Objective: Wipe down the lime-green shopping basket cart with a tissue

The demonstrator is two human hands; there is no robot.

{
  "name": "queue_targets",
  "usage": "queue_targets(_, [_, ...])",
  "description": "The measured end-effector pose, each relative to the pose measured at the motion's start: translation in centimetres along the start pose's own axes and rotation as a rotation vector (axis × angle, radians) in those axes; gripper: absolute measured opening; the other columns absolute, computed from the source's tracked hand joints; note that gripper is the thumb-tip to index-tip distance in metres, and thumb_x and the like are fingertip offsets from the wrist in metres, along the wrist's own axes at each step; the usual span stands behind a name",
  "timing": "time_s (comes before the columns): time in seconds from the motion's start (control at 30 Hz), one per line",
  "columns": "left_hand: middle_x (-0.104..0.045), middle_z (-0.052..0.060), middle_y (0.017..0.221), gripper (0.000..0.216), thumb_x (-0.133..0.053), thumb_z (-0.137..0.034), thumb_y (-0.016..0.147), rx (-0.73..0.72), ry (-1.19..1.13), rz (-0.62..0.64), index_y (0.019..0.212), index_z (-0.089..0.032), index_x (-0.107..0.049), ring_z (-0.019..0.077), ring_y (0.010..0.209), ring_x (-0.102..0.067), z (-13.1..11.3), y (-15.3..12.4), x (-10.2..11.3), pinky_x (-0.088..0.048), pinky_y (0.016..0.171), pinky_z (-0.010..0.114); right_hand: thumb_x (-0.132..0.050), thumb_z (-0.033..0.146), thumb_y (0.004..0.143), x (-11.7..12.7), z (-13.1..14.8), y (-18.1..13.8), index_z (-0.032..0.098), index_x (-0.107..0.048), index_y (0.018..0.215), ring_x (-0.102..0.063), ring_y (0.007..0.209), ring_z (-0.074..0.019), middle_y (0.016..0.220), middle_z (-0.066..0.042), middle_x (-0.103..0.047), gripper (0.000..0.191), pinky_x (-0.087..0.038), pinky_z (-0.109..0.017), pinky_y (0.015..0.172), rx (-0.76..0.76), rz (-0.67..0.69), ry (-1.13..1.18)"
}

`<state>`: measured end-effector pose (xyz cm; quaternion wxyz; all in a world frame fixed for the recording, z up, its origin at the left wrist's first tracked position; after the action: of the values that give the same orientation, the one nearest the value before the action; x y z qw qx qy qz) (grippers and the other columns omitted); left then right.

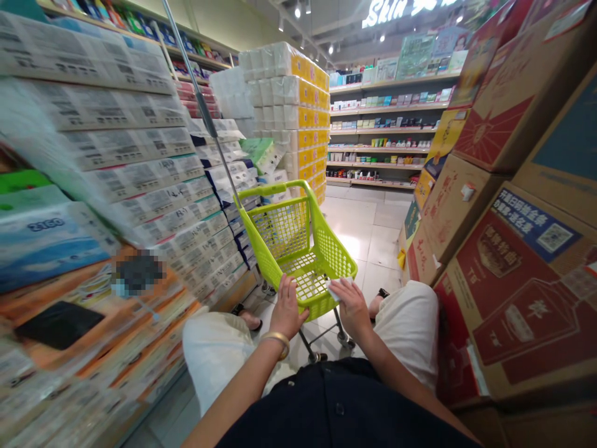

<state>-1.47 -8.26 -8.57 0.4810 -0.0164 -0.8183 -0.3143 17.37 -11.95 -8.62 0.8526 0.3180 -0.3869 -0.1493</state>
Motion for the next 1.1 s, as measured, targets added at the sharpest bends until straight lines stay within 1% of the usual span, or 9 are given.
queue_targets(0.07, [-0.038, 0.016, 0.143, 0.064, -0.065, -0.018, 0.070, 0.004, -0.001, 0.004, 0.126, -0.018, -0.036, 0.0361, 0.149, -0.015, -0.2, 0.0, 0.0, -0.030, 0.118, 0.058, -0.040, 0.004, 0.083, 1.0, -1.5, 0.1, 0.026, -0.070, 0.117, -0.056, 0.128, -0.0239, 0.124, -0.004, -0.070, 0.051, -0.038, -0.053, 0.111, -0.103, -0.071, -0.020])
queue_targets(0.13, [-0.038, 0.017, 0.144, 0.065, -0.065, -0.018, 0.069, 0.003, 0.001, 0.006, 0.127, -0.017, -0.035, 0.0365, 0.149, -0.015, -0.2, 0.1, -0.1, -0.029, 0.118, 0.058, -0.040, 0.003, 0.082, 0.7, -1.0, 0.0, 0.025, -0.070, 0.116, -0.056, 0.128, -0.0249, 0.124, -0.005, -0.070, 0.051, -0.039, -0.055, 0.110, -0.106, -0.071, -0.018])
queue_targets(0.27, [-0.038, 0.019, 0.143, 0.062, -0.063, -0.018, 0.071, -0.012, 0.000, 0.005, 0.126, -0.016, -0.035, 0.0374, 0.149, -0.017, -0.2, 0.0, -0.1, -0.030, 0.117, 0.059, -0.044, 0.004, 0.084, -1.8, 3.7, -0.7, 0.028, -0.067, 0.122, -0.054, 0.130, -0.0212, 0.127, -0.003, -0.068, 0.051, -0.038, -0.049, 0.113, 0.138, 0.098, 0.050])
queue_targets(0.33, [-0.039, 0.019, 0.142, 0.061, -0.063, -0.018, 0.072, -0.015, -0.003, 0.002, 0.126, -0.017, -0.035, 0.0374, 0.149, -0.017, -0.2, 0.0, -0.1, -0.031, 0.117, 0.060, -0.044, 0.005, 0.086, -2.2, 4.6, -0.9, 0.029, -0.065, 0.124, -0.053, 0.131, -0.0194, 0.129, -0.003, -0.067, 0.050, -0.038, -0.047, 0.113, 0.190, 0.145, 0.067])
queue_targets(0.57, [-0.039, 0.017, 0.141, 0.062, -0.066, -0.021, 0.070, 0.011, -0.010, -0.001, 0.124, -0.017, -0.036, 0.0362, 0.150, -0.015, -0.6, 0.0, 0.2, -0.030, 0.119, 0.058, -0.040, 0.003, 0.083, 1.3, -1.8, 0.3, 0.025, -0.070, 0.117, -0.056, 0.129, -0.0250, 0.124, -0.005, -0.070, 0.050, -0.038, -0.056, 0.111, -0.108, -0.078, -0.014])
queue_targets(0.63, [-0.039, 0.017, 0.142, 0.062, -0.066, -0.021, 0.070, 0.011, -0.011, -0.002, 0.124, -0.017, -0.037, 0.0364, 0.149, -0.015, -0.6, 0.0, 0.1, -0.030, 0.119, 0.058, -0.041, 0.003, 0.082, 0.8, -1.0, 0.1, 0.025, -0.070, 0.116, -0.055, 0.129, -0.0249, 0.123, -0.005, -0.070, 0.051, -0.038, -0.056, 0.112, -0.087, -0.064, -0.004])
queue_targets(0.8, [-0.040, 0.018, 0.142, 0.059, -0.063, -0.020, 0.073, 0.005, -0.027, -0.011, 0.126, -0.017, -0.038, 0.0365, 0.148, -0.019, -0.4, -0.2, 0.1, -0.031, 0.117, 0.059, -0.043, 0.004, 0.085, -2.1, 4.3, -0.8, 0.029, -0.066, 0.123, -0.054, 0.131, -0.0203, 0.128, -0.002, -0.068, 0.050, -0.036, -0.049, 0.114, 0.178, 0.145, 0.067])
queue_targets(1.0, [-0.039, 0.016, 0.141, 0.064, -0.069, -0.020, 0.069, 0.017, -0.026, -0.007, 0.125, -0.019, -0.037, 0.0354, 0.149, -0.017, -0.6, -0.2, 0.2, -0.030, 0.118, 0.058, -0.039, 0.003, 0.083, 0.8, -0.8, 0.3, 0.023, -0.070, 0.116, -0.056, 0.128, -0.0260, 0.124, -0.007, -0.070, 0.049, -0.039, -0.057, 0.109, -0.062, -0.042, -0.023])
queue_targets(1.1, [-0.038, 0.016, 0.142, 0.065, -0.067, -0.018, 0.070, 0.022, -0.022, -0.007, 0.126, -0.019, -0.035, 0.0356, 0.149, -0.016, -0.7, -0.1, 0.2, -0.030, 0.118, 0.058, -0.040, 0.003, 0.083, 0.4, -0.4, 0.1, 0.024, -0.070, 0.116, -0.055, 0.130, -0.0259, 0.123, -0.007, -0.070, 0.049, -0.038, -0.057, 0.111, -0.054, -0.046, -0.007])
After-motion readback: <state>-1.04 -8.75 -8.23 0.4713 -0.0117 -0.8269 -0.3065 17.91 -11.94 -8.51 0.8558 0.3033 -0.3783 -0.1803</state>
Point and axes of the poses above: each hand's wrist, its own y-axis towards the middle knuckle, its own x-axis out of the back of the hand, z = x × y, the point moved 7 cm from there along y, towards the middle knuckle
